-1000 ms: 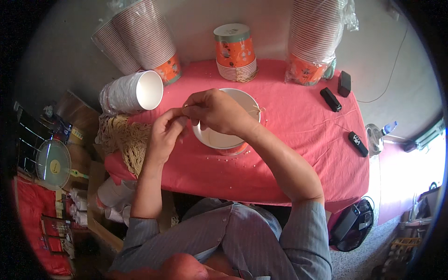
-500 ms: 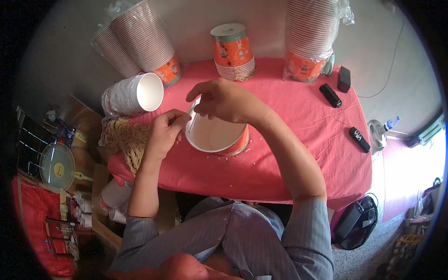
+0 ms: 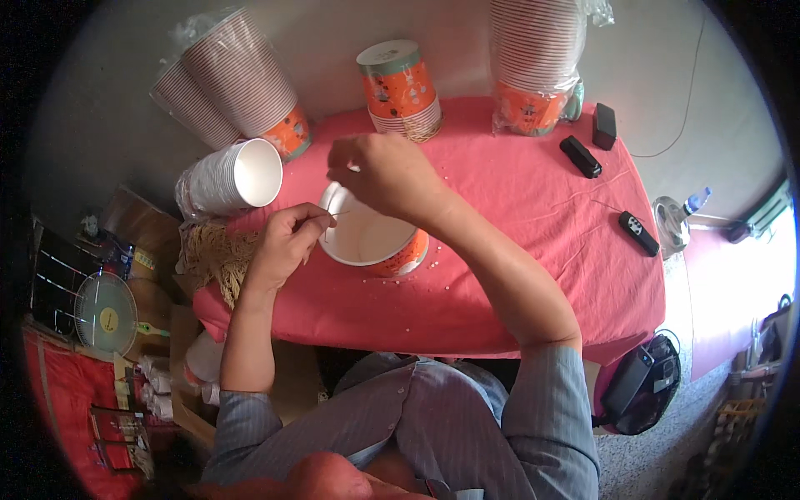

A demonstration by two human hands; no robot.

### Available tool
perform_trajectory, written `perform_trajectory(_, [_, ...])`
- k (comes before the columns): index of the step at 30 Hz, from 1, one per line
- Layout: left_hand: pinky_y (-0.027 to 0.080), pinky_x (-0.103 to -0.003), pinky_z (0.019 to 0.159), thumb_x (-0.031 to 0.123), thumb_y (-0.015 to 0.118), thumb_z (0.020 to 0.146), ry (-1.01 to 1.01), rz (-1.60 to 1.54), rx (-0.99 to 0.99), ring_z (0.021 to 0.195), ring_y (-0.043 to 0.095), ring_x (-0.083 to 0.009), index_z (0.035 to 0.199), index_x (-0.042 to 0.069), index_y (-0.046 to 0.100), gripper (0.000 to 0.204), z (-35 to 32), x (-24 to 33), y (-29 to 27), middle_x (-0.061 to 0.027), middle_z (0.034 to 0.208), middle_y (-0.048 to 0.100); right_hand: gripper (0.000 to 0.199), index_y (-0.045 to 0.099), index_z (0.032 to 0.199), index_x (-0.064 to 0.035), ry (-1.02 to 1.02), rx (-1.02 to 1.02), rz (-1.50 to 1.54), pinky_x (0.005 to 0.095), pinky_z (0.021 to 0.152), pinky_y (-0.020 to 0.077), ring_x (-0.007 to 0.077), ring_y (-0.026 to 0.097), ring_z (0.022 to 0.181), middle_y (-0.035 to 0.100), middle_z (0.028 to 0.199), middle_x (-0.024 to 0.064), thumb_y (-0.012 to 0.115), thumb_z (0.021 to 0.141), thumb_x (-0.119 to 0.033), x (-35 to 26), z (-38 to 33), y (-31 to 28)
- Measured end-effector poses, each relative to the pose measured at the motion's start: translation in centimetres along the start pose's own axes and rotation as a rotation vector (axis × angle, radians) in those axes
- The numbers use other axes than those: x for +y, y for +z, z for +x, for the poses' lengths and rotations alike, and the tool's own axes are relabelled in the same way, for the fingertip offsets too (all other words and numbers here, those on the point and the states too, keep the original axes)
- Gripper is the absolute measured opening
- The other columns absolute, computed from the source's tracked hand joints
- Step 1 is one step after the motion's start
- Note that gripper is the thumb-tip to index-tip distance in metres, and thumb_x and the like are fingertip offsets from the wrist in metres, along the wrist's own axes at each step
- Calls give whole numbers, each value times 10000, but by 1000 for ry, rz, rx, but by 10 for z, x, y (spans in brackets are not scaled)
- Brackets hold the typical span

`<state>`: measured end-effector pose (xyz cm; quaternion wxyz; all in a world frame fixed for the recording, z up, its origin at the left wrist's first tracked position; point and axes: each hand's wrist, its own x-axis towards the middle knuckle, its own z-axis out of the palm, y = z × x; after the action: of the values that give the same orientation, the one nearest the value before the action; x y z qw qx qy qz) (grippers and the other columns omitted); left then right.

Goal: Threading elastic strings through pre-drilled holes in decorative paper cups.

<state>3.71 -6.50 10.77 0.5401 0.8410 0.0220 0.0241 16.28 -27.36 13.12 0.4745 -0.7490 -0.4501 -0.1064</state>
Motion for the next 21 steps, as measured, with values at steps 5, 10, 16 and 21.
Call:
perform_trajectory(5, [367, -226, 553, 101, 681, 1031, -12, -99, 14, 614, 493, -18, 1016, 5, 782, 140, 2, -11, -4, 49, 720, 601, 140, 813, 992, -69, 39, -133, -112, 419, 741, 602, 288, 769, 817, 788, 900, 128, 798, 878, -148, -8, -11, -25])
perform_trajectory(10, [310, -230, 468, 112, 682, 1026, -16, -146, 15, 509, 432, -16, 997, 23, 787, 141, 3, -12, -3, 62, 688, 576, 172, 829, 1013, -107, 9, -350, -313, 453, 784, 601, 330, 764, 850, 797, 944, 127, 771, 860, -161, -1, -19, -7])
perform_trajectory(16, [328, -230, 473, 126, 677, 1024, -2, -138, 13, 516, 455, -21, 1008, 22, 790, 155, 2, -13, -5, 51, 695, 599, 207, 817, 1071, -121, -24, -321, -324, 468, 779, 597, 336, 764, 862, 798, 964, 120, 763, 881, -185, -1, -15, 3])
perform_trajectory(21, [347, -230, 478, 135, 677, 1035, -5, -146, 5, 527, 472, -25, 1027, 16, 786, 161, 2, -16, -6, 44, 709, 608, 163, 797, 1045, -77, -4, -330, -185, 452, 769, 600, 323, 769, 855, 790, 938, 132, 750, 918, -169, -3, -13, -2])
